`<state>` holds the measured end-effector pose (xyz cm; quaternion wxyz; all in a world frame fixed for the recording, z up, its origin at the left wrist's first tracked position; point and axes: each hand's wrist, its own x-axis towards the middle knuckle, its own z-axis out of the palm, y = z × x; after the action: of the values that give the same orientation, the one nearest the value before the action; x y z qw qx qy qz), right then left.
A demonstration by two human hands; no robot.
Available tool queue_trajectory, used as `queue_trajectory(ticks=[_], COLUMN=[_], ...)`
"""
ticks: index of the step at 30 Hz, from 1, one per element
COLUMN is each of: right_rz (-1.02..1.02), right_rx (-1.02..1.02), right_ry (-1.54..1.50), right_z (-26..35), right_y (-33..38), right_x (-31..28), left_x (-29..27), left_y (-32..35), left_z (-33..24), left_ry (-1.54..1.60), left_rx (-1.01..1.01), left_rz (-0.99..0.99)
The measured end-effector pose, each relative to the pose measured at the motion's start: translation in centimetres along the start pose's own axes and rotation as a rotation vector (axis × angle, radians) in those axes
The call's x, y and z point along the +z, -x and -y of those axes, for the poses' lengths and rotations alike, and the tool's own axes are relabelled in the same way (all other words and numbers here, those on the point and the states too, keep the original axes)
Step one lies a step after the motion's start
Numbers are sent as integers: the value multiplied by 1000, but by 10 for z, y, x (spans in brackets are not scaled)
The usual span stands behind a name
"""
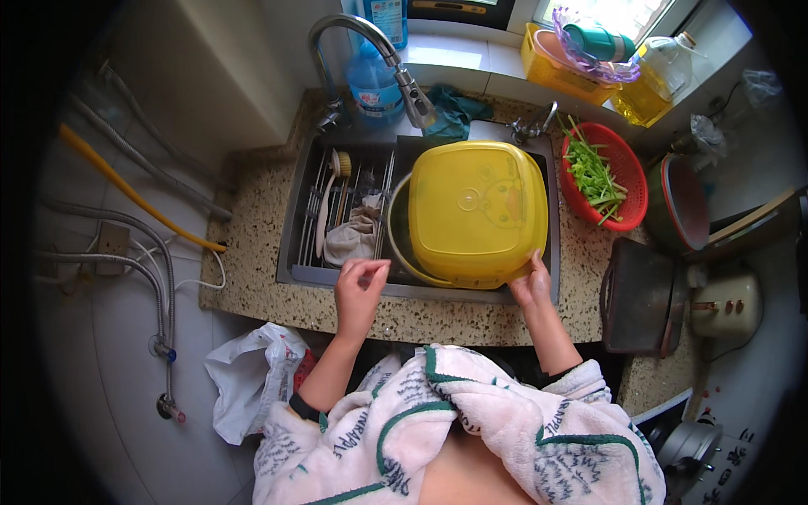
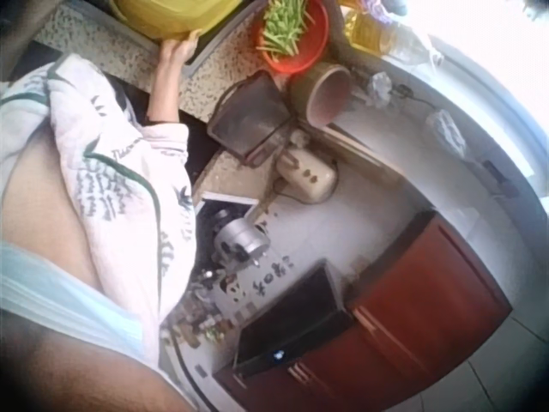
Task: The person washes green vegetables in a metal bowl under running water, then transfers them to a red colander. They then wash leafy greens in a yellow basin and transfer them to the metal bowl, rinsing them again before placing them back into the yellow basin.
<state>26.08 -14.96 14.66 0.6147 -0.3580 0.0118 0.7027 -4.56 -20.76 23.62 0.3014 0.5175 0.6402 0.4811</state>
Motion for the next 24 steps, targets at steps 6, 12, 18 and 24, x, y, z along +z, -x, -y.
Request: queue_trajectory(ticks=[6, 12, 18, 24], right_rz=[81, 104, 128, 110], right_rx=[-140, -178, -197, -213], right_ry=[104, 138, 153, 166], right_z=[-6, -8, -8, -6], right_y=[17, 29, 32, 31], right_x=[12, 17, 14, 16], left_x=[41, 67, 81, 89], left_y=[-50, -64, -70, -72], left_z=[-28, -40, -31, -10], left_ry=[-244, -307, -297, -241], left_rx=[194, 187, 143, 152], left_rz=[114, 149, 165, 215])
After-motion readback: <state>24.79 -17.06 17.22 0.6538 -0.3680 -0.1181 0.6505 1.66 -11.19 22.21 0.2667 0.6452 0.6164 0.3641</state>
